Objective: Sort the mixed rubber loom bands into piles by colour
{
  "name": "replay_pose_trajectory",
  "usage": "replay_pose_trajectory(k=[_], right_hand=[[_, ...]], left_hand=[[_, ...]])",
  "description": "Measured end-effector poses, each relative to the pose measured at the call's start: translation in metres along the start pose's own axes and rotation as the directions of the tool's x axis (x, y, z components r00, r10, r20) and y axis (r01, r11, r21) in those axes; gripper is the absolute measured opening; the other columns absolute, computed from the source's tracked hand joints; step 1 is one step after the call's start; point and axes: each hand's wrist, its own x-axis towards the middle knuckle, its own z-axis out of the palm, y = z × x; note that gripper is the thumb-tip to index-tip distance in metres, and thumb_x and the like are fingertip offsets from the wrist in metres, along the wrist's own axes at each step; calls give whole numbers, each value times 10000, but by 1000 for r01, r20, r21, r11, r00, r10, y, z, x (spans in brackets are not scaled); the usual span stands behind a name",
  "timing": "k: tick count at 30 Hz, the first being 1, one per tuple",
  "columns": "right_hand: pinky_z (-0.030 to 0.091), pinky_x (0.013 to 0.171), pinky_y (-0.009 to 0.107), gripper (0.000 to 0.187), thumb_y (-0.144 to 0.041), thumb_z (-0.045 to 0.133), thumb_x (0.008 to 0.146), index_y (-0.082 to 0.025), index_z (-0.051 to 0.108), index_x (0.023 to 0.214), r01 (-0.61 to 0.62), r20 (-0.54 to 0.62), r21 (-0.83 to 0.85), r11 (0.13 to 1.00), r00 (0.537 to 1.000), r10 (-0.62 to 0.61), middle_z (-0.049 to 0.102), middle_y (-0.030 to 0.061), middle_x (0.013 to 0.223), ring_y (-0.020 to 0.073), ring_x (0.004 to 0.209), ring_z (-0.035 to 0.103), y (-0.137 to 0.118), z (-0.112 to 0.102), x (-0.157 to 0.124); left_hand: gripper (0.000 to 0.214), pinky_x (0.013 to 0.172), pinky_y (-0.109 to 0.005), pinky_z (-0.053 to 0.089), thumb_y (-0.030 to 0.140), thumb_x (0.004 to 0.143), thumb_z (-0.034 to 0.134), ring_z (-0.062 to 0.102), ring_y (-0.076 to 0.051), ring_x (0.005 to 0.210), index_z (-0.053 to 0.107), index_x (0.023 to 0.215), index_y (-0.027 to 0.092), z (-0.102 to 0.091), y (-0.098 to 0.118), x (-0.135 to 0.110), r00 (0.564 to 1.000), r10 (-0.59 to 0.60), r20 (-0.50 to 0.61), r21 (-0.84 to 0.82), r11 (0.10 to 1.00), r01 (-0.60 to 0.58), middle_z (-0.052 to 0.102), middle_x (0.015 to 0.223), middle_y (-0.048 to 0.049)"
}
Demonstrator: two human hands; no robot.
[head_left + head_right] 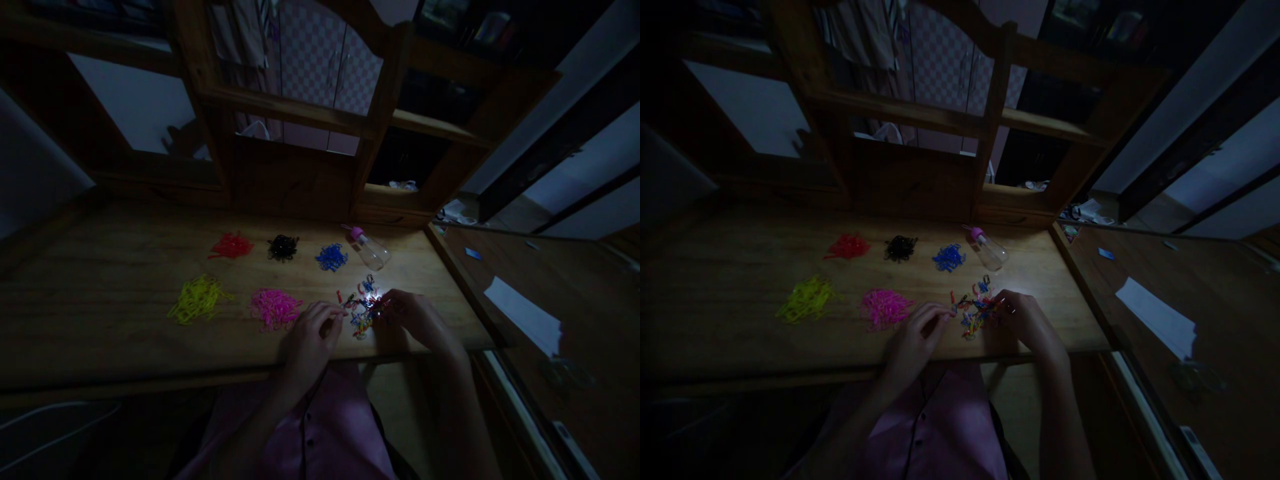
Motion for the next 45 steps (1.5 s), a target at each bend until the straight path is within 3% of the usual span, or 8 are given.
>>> replay_pose_trajectory(k=[9, 22, 24, 26, 29, 37, 42, 45], right_hand=[[463, 605, 247, 156, -231, 551, 848, -182, 697, 822, 37, -45, -44, 998, 998, -39, 712, 52, 783, 175, 687, 647, 8, 2, 5], [528, 624, 270, 268, -416, 667, 824, -151, 676, 865, -5, -16, 419, 908, 1000, 13, 720, 60, 777, 176, 674, 674, -3, -10, 3], [539, 635, 268, 275, -410, 694, 806, -144, 676, 876, -26, 0, 518, 855, 1000, 30, 720, 62, 797, 168, 675, 676, -14, -9, 1], [544, 631, 262, 269, -393, 715, 794, -142, 674, 884, -34, 57, 591, 806, 998, 0, 716, 55, 783, 158, 659, 674, -32, -6, -4], [553, 638, 263, 232, -363, 712, 806, -150, 672, 887, -56, 211, 652, 756, 971, -110, 705, 37, 739, 159, 660, 681, -63, 2, -16], [550, 716, 267, 176, -277, 691, 830, -200, 694, 988, 116, 242, 385, 915, 945, -221, 713, 43, 912, 161, 794, 679, -90, 2, -38], [553, 721, 299, 237, -382, 602, 886, -212, 673, 1036, 114, -64, 367, 923, 993, -97, 711, 73, 964, 194, 833, 679, -58, -8, -30], [544, 662, 307, 267, -411, 609, 870, -187, 683, 995, 48, -270, 257, 965, 962, 24, 714, 91, 906, 203, 750, 673, -26, -11, -23]], left_hand=[[157, 863, -306, 430, 230, 923, 511, 594, -193, 971, 668, 908, 230, -1, 2, 0, 1000, -3, 1, -12, 1000, 3, 669, 969, -23], [152, 907, -322, 437, 276, 884, 563, 612, -213, 988, 704, 906, 224, -1, 4, 2, 989, -146, -23, -220, 966, 137, 682, 1010, -48], [178, 955, -338, 433, 286, 875, 571, 612, -222, 1045, 697, 976, 210, 1, 5, 3, 961, -278, 4, -513, 824, 241, 678, 1083, -64], [230, 1001, -349, 429, 277, 887, 535, 601, -221, 1108, 673, 1044, 184, 4, 9, 3, 900, -401, 170, -818, 453, 356, 661, 1155, -84], [278, 1001, -348, 457, 272, 923, 447, 620, -205, 1082, 666, 1037, 145, 12, 21, 1, 805, -398, 441, -882, -26, 470, 654, 1163, -112], [267, 982, -314, 497, 188, 937, 412, 617, -198, 1090, 657, 1018, 120, 33, 48, -11, 688, -372, 623, -782, -295, 549, 671, 1095, -116], [326, 1098, -386, 421, 198, 943, 381, 534, -231, 1248, 643, 1123, 131, 31, 37, -18, 717, -340, 609, -792, -295, 534, 642, 1212, -131], [356, 1131, -371, 383, 221, 947, 365, 501, -237, 1286, 640, 1126, 82, 25, 29, -16, 733, -319, 600, -799, -289, 528, 604, 1278, -160]])
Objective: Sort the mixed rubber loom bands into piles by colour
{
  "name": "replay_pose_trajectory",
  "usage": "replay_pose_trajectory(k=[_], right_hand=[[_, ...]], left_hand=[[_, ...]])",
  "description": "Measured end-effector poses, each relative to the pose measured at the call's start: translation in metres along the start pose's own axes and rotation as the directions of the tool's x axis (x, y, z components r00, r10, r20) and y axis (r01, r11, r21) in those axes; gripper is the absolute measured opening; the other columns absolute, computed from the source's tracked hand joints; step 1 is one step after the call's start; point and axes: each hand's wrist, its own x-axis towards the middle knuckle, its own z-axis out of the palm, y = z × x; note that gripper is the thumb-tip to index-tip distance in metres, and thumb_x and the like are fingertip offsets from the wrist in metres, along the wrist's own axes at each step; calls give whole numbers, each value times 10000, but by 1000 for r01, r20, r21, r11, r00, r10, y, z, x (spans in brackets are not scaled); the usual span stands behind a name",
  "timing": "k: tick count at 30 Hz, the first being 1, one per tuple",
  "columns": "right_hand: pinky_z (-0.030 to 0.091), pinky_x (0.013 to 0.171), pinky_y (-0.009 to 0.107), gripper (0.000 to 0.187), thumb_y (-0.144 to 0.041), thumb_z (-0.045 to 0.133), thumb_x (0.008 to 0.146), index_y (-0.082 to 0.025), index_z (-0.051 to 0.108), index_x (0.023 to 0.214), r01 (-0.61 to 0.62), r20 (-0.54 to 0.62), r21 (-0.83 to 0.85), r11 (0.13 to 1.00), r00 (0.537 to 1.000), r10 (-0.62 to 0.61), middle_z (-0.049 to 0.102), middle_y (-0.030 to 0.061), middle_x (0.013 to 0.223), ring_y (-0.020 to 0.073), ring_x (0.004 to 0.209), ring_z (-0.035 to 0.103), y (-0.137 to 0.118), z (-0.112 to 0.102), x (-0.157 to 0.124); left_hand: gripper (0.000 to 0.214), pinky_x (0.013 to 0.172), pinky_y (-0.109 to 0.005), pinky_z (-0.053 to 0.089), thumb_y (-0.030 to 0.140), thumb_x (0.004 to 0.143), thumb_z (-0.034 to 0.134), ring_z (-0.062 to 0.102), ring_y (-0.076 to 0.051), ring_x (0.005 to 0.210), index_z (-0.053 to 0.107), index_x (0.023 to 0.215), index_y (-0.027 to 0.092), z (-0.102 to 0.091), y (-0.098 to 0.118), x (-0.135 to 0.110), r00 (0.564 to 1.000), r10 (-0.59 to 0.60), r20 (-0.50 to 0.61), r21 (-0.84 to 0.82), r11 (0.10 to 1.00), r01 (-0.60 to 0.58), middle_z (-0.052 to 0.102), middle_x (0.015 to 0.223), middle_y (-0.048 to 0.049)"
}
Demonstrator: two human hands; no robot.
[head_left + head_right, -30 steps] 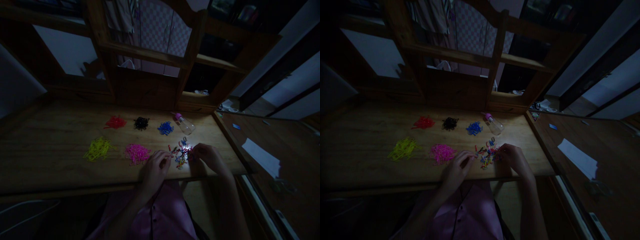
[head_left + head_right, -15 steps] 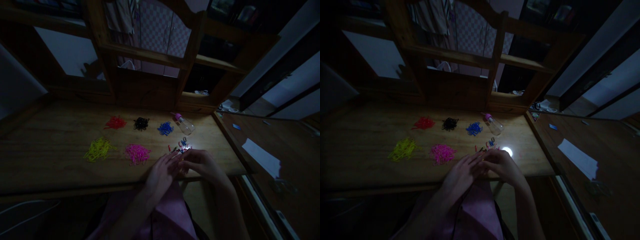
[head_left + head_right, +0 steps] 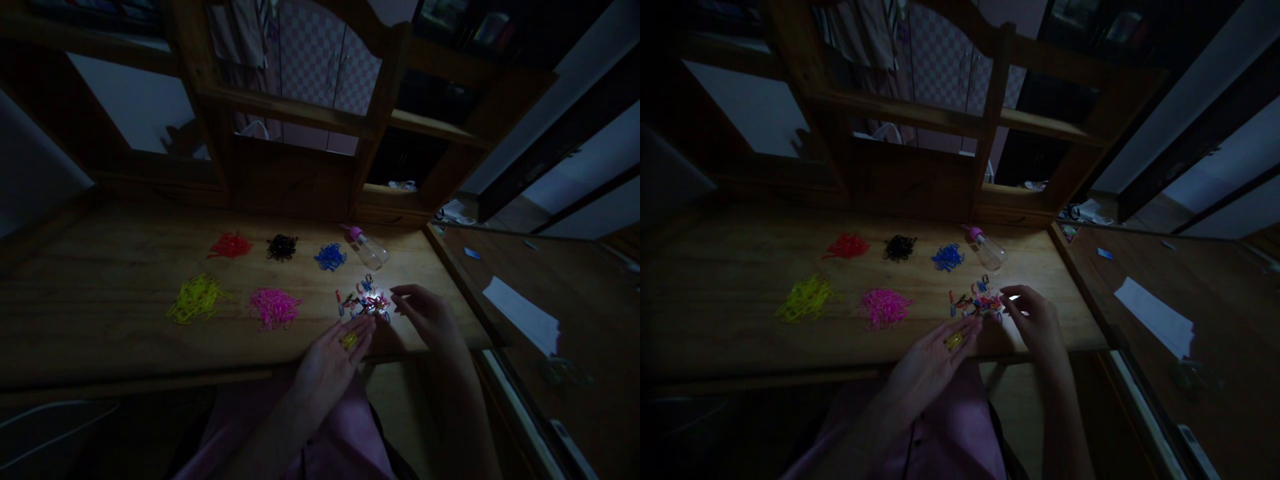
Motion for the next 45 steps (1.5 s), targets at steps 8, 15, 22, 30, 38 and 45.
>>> replay_pose_trajectory(k=[8, 15, 22, 30, 38, 45], right_hand=[[482, 614, 268, 171, -258, 565, 877, -209, 697, 976, 126, 102, -248, 961, 989, -104, 649, 71, 983, 153, 708, 605, 40, 14, 1], [455, 633, 268, 128, -219, 537, 880, -201, 663, 892, 174, 137, -275, 946, 981, -140, 624, 49, 893, 148, 704, 581, 41, 22, 7], [453, 599, 268, 119, -289, 578, 858, -208, 611, 938, 134, 101, -184, 974, 988, -117, 644, 34, 829, 158, 685, 571, 44, 23, 7], [468, 618, 260, 168, -305, 565, 894, -210, 579, 1031, 176, 10, -81, 981, 984, -175, 651, 47, 909, 150, 714, 587, 17, 26, 4], [493, 812, 320, 103, -208, 560, 905, -234, 650, 948, 418, 236, 19, 908, 881, -410, 665, 53, 955, 195, 912, 614, -26, 64, -2], [486, 696, 289, 138, -277, 554, 917, -226, 669, 974, 280, 58, -86, 956, 959, -276, 662, 66, 951, 180, 796, 615, -6, 27, 5]], left_hand=[[396, 1137, -305, 368, 199, 933, 344, 424, -170, 1347, 571, 1240, 92, 1, 31, 11, 994, 100, -35, 45, 994, -99, 584, 1325, -133], [369, 1158, -350, 332, 275, 951, 394, 400, -223, 1362, 583, 1200, 79, -10, 28, 16, 996, 83, 27, 39, 996, -84, 483, 1429, -145], [371, 1165, -356, 324, 282, 951, 396, 375, -226, 1377, 600, 1191, 86, -11, 32, 15, 996, 64, 56, 71, 995, -68, 486, 1428, -135], [384, 1156, -348, 333, 309, 946, 412, 403, -227, 1361, 603, 1192, 84, -12, 32, 14, 995, 72, 74, 93, 993, -79, 498, 1415, -140], [394, 1091, -418, 410, 286, 952, 330, 472, -205, 1312, 612, 1190, 148, -10, 32, 14, 996, 92, 17, 224, 970, -94, 589, 1316, -96], [419, 1130, -304, 375, 265, 953, 389, 462, -211, 1319, 549, 1257, 25, -5, 33, 13, 998, 68, 18, 4, 998, -68, 552, 1349, -178]])
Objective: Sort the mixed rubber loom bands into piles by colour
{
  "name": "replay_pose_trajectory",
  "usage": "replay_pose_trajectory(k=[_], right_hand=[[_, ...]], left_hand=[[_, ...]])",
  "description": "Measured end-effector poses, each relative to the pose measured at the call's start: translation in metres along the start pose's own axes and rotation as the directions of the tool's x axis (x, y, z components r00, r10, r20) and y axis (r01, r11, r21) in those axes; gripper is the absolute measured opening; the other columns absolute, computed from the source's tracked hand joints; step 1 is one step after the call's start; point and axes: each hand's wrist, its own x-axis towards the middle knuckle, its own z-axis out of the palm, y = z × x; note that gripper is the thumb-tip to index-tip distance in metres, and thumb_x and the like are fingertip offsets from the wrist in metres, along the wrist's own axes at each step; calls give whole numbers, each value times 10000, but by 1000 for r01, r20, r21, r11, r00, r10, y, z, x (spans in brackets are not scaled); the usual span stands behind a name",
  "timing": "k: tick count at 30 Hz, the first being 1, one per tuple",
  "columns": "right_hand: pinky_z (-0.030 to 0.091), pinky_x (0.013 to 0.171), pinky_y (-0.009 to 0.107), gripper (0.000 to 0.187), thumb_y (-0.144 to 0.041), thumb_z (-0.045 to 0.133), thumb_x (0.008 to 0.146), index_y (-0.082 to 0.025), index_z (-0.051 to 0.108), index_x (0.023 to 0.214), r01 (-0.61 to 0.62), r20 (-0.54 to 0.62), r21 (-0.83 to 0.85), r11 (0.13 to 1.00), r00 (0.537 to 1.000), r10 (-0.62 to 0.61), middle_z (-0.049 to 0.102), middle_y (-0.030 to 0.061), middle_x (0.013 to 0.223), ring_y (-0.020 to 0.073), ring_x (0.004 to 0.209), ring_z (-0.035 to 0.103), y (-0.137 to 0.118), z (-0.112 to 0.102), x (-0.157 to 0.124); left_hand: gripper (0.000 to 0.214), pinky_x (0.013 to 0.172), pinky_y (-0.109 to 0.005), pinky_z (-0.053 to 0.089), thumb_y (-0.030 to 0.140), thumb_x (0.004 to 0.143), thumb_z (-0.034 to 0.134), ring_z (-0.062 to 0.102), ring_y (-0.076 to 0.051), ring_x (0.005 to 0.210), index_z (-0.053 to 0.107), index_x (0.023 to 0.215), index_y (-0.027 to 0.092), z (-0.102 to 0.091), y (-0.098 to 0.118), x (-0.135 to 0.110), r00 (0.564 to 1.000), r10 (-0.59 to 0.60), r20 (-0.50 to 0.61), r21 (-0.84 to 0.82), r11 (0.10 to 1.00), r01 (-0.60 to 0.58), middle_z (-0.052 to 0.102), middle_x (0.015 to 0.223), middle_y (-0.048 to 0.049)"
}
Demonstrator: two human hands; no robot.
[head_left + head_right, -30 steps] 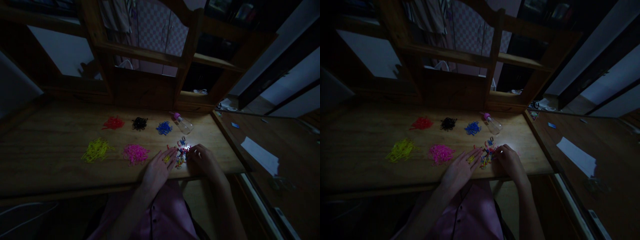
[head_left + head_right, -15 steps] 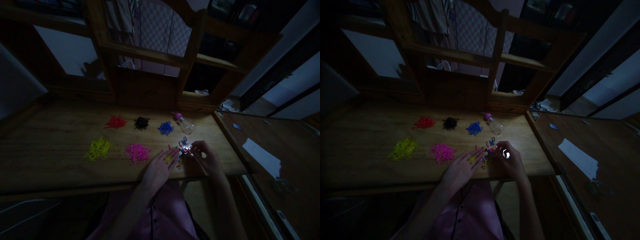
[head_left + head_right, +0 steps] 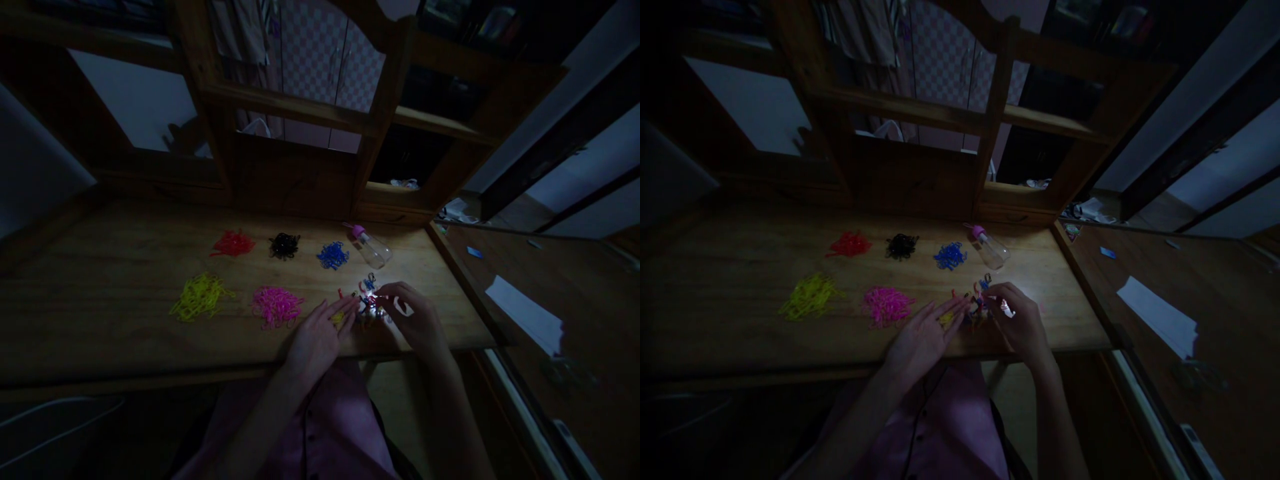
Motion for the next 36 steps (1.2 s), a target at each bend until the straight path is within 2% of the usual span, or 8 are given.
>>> replay_pose_trajectory(k=[4, 8, 13, 16, 23, 26, 31, 36], right_hand=[[473, 696, 279, 135, -206, 573, 889, -235, 674, 973, -39, 94, -67, 997, 995, 46, 651, 42, 922, 171, 772, 608, 16, -12, -14], [478, 741, 285, 210, -157, 530, 897, -247, 670, 1025, -60, 173, -70, 996, 982, 72, 639, 46, 991, 176, 838, 609, 16, -5, -27], [485, 830, 313, 198, -197, 565, 893, -250, 670, 1052, -33, 188, -83, 996, 981, 48, 620, 66, 1096, 208, 972, 604, 14, 6, -26], [480, 841, 308, 149, -201, 577, 891, -244, 674, 996, -16, 204, -99, 995, 978, 36, 620, 61, 1077, 208, 983, 599, 17, 9, -21], [471, 750, 281, 82, -164, 583, 871, -221, 638, 893, -7, 236, -105, 994, 971, 32, 604, 46, 997, 185, 880, 589, 34, 16, -20], [470, 746, 283, 77, -159, 579, 869, -219, 615, 903, -11, 224, -91, 996, 974, 31, 594, 50, 993, 191, 893, 583, 33, 16, -21], [477, 749, 290, 163, -129, 495, 899, -224, 620, 945, -26, 196, -110, 994, 979, 47, 584, 53, 982, 182, 865, 581, 22, 8, -22], [483, 789, 289, 270, -78, 500, 859, -237, 657, 1011, 57, 258, -173, 983, 966, -11, 587, 65, 1110, 196, 975, 588, 19, 6, -15]], left_hand=[[470, 1108, -286, 406, 214, 944, 370, 436, -205, 1335, 451, 1363, 17, 6, 3, -2, 1000, -9, -13, -47, 999, 8, 546, 1357, -185], [599, 1090, -322, 441, 45, 879, 316, 438, -193, 1325, 327, 1471, 131, 8, 5, -5, 999, -36, -17, -78, 996, 35, 546, 1374, -119], [670, 1066, -231, 445, -76, 836, 264, 440, -206, 1310, 200, 1494, 29, 0, 4, -6, 998, -65, 16, -78, 995, 66, 514, 1390, -186], [649, 1063, -216, 442, -80, 863, 249, 413, -216, 1326, 171, 1499, 28, -3, 6, -7, 995, -89, 45, -78, 993, 92, 475, 1417, -206], [650, 994, -155, 472, -68, 883, 239, 377, -225, 1342, 86, 1508, 21, 7, 12, -11, 986, -166, 9, -164, 972, 165, 385, 1463, -256], [630, 1005, -177, 472, -61, 895, 232, 356, -241, 1351, 94, 1505, 12, 6, 13, -10, 983, -182, 21, -196, 963, 182, 375, 1464, -267], [560, 1012, -199, 477, -38, 929, 238, 391, -257, 1331, 147, 1481, -41, 0, 13, -7, 988, -153, 22, -206, 966, 154, 435, 1412, -292], [527, 1040, -236, 468, 21, 957, 263, 410, -255, 1325, 181, 1474, -42, -4, 12, -5, 989, -143, 31, -203, 968, 146, 476, 1387, -274]])
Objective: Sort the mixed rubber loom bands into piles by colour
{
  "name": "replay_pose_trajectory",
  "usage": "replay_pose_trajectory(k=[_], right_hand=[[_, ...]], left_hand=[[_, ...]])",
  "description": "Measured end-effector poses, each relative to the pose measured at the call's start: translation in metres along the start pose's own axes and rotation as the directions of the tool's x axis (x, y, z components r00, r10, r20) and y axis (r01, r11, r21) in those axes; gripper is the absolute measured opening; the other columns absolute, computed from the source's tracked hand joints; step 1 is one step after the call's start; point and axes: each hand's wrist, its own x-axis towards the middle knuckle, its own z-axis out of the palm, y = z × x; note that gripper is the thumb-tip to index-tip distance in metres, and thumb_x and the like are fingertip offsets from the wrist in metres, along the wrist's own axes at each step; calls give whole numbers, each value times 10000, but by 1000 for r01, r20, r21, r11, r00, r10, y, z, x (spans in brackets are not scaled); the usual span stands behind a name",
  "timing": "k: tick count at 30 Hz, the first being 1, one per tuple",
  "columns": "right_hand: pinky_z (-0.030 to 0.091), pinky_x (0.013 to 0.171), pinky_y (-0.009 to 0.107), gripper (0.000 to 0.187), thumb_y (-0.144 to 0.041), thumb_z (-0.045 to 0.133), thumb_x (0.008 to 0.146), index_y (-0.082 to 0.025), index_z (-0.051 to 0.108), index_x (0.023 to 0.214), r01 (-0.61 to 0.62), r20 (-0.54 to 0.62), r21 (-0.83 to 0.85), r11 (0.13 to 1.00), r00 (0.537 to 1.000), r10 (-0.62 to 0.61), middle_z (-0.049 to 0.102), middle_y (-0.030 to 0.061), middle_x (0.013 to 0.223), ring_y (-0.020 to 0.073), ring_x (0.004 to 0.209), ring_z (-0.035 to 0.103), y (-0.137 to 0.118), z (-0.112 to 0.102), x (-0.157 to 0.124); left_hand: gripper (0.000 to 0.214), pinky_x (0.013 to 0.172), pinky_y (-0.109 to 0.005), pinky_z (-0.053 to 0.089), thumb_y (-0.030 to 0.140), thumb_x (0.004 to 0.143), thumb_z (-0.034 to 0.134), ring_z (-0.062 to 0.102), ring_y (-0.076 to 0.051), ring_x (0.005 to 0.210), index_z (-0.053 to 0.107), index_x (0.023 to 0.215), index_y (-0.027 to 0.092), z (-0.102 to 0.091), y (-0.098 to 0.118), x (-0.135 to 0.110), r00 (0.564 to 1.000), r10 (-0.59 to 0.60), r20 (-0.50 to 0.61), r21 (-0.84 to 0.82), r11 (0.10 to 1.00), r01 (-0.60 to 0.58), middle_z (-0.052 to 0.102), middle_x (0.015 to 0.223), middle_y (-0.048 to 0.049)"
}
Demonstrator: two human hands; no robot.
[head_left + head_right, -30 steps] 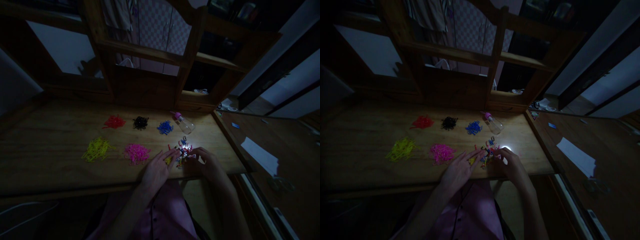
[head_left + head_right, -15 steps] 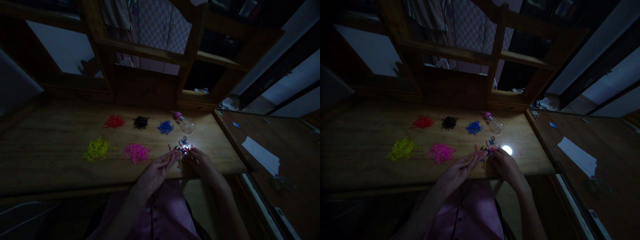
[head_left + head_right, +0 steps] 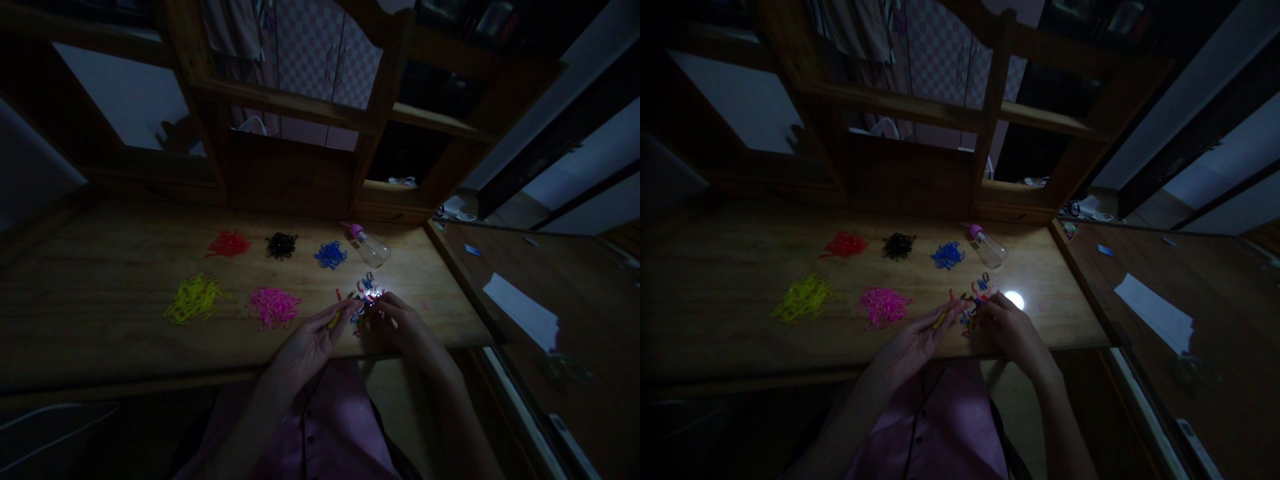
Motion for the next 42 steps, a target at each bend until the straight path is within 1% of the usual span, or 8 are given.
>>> replay_pose_trajectory(k=[8, 14, 21, 26, 32, 35, 38, 42], right_hand=[[470, 727, 265, 251, -68, 581, 799, -209, 689, 977, 104, 73, -184, 977, 993, -92, 641, 59, 997, 178, 846, 617, -11, -7, 18], [460, 722, 251, 197, -105, 589, 846, -220, 675, 981, 93, 68, -5, 996, 993, -92, 627, 44, 995, 156, 833, 598, -6, -8, 17], [451, 662, 267, 54, -188, 606, 877, -202, 649, 906, 40, -62, 158, 987, 998, -30, 597, 30, 858, 147, 727, 547, -1, -5, 4], [474, 685, 282, 61, -204, 602, 892, -207, 642, 939, 87, -160, 256, 963, 986, -47, 614, 46, 895, 157, 760, 565, -21, -2, 3], [499, 829, 310, 176, -162, 589, 899, -230, 665, 1042, 218, -79, 218, 951, 975, -206, 642, 62, 1048, 183, 955, 608, -51, 14, 15], [506, 842, 333, 228, -150, 544, 921, -250, 668, 1086, 214, -56, 166, 963, 977, -208, 649, 65, 1066, 194, 974, 612, -55, 17, 18], [515, 810, 337, 227, -177, 547, 923, -257, 663, 1102, 174, -156, 151, 973, 976, -150, 651, 71, 1052, 204, 956, 617, -50, 11, 15], [511, 744, 320, 204, -178, 553, 916, -255, 671, 1064, 80, -269, 125, 989, 962, -44, 644, 69, 1015, 192, 848, 618, -40, -4, 5]], left_hand=[[558, 1111, -353, 393, 221, 974, 381, 387, -285, 1360, 264, 1442, -61, -5, 4, 2, 994, -74, 81, 80, 994, 68, 454, 1411, -263], [569, 1099, -364, 388, 263, 964, 390, 430, -258, 1340, 294, 1444, -27, -5, 5, 2, 995, -62, 82, 87, 995, 54, 482, 1398, -240], [555, 1105, -369, 370, 268, 950, 405, 448, -254, 1328, 348, 1428, -9, -6, 4, 3, 997, -35, 75, 105, 994, 27, 509, 1378, -226], [457, 1085, -325, 382, 244, 948, 361, 492, -208, 1292, 511, 1315, 16, -9, 2, 5, 995, -34, 91, 135, 991, 21, 579, 1308, -197], [484, 961, -410, 483, 148, 910, 227, 591, -186, 1174, 616, 1194, 105, 2, 4, 2, 993, -42, 110, 150, 988, 25, 693, 1090, -113], [453, 994, -357, 472, 168, 911, 284, 596, -185, 1163, 612, 1223, 150, 4, 4, 0, 996, -37, 83, 178, 984, 21, 675, 1173, -110], [456, 1028, -366, 454, 182, 913, 344, 571, -208, 1201, 527, 1330, 150, 4, 3, -1, 998, -30, 60, 195, 981, 17, 644, 1239, -114], [517, 1057, -345, 427, 217, 930, 386, 527, -239, 1256, 395, 1402, 7, 3, 2, 0, 998, -17, 55, 184, 983, 7, 587, 1295, -195]])
